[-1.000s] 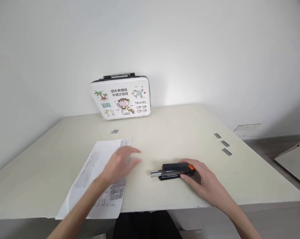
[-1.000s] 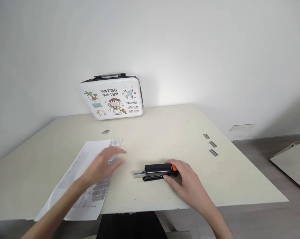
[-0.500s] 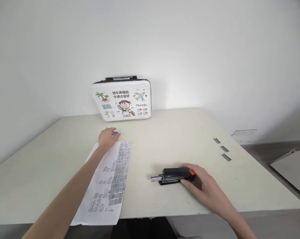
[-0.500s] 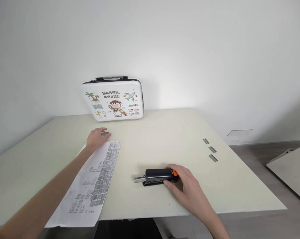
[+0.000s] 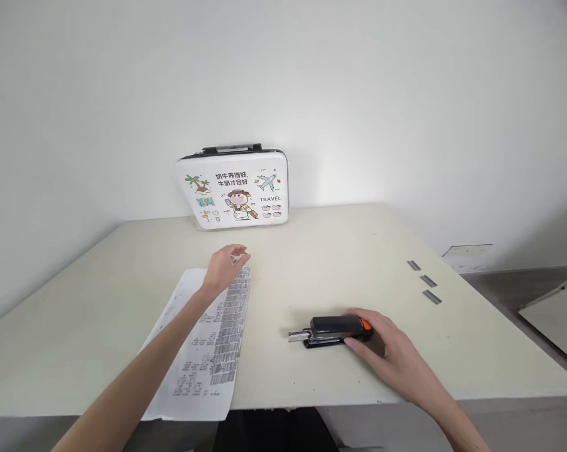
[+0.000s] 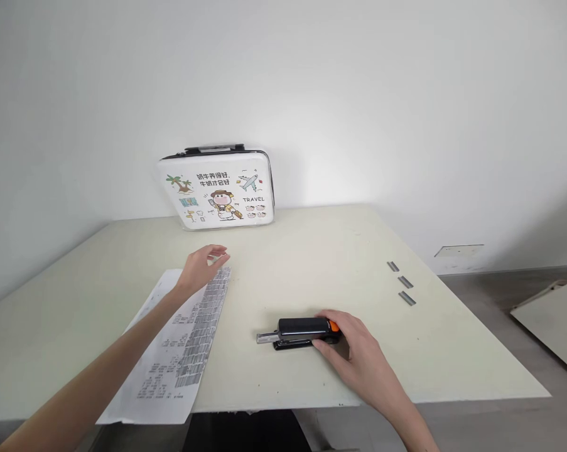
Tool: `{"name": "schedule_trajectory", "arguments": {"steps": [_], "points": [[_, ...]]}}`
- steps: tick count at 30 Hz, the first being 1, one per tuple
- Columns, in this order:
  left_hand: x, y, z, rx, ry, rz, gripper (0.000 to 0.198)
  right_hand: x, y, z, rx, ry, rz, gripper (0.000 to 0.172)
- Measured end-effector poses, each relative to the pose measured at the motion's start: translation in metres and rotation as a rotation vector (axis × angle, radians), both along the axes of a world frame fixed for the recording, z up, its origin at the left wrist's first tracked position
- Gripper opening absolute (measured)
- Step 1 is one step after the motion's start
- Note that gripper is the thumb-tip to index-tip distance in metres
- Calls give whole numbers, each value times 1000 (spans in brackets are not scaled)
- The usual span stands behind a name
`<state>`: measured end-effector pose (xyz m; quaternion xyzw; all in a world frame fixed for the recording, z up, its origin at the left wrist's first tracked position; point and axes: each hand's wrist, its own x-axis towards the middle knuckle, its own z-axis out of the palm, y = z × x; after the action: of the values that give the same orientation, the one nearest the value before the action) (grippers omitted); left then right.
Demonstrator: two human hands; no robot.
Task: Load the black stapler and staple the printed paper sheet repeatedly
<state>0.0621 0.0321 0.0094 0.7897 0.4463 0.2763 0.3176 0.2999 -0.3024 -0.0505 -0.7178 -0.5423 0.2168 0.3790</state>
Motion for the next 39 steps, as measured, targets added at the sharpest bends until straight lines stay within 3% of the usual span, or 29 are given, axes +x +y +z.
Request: {"name": "schedule_trajectory", "arguments": {"steps": [5, 9, 11, 19, 25, 31, 33, 39], "points": [[2, -46, 14, -342, -278, -75, 37, 1, 0, -4, 0, 0, 7, 38], [3, -82, 28, -996, -744, -28, 21, 1, -1, -4, -1, 4, -4, 39], [4, -92, 32, -1140, -825, 24, 20, 0, -1, -2, 1, -1, -8, 39], [-3, -117, 33, -922, -560, -191, 23, 0, -1, -2, 4, -13, -6, 39], [-8, -144, 28, -787, -224, -318, 41, 1, -1, -2, 1, -26, -11, 39], [-7, -156, 36, -548, 62, -477, 51, 0, -2, 2, -14, -14, -12, 37], [-7, -160, 37, -481, 92, -490, 47, -1, -3, 3, -16, -2, -14, 36], [-3, -173, 26, -167, 64, -349, 24, -1, -3, 3, -15, 4, -13, 37]]}}
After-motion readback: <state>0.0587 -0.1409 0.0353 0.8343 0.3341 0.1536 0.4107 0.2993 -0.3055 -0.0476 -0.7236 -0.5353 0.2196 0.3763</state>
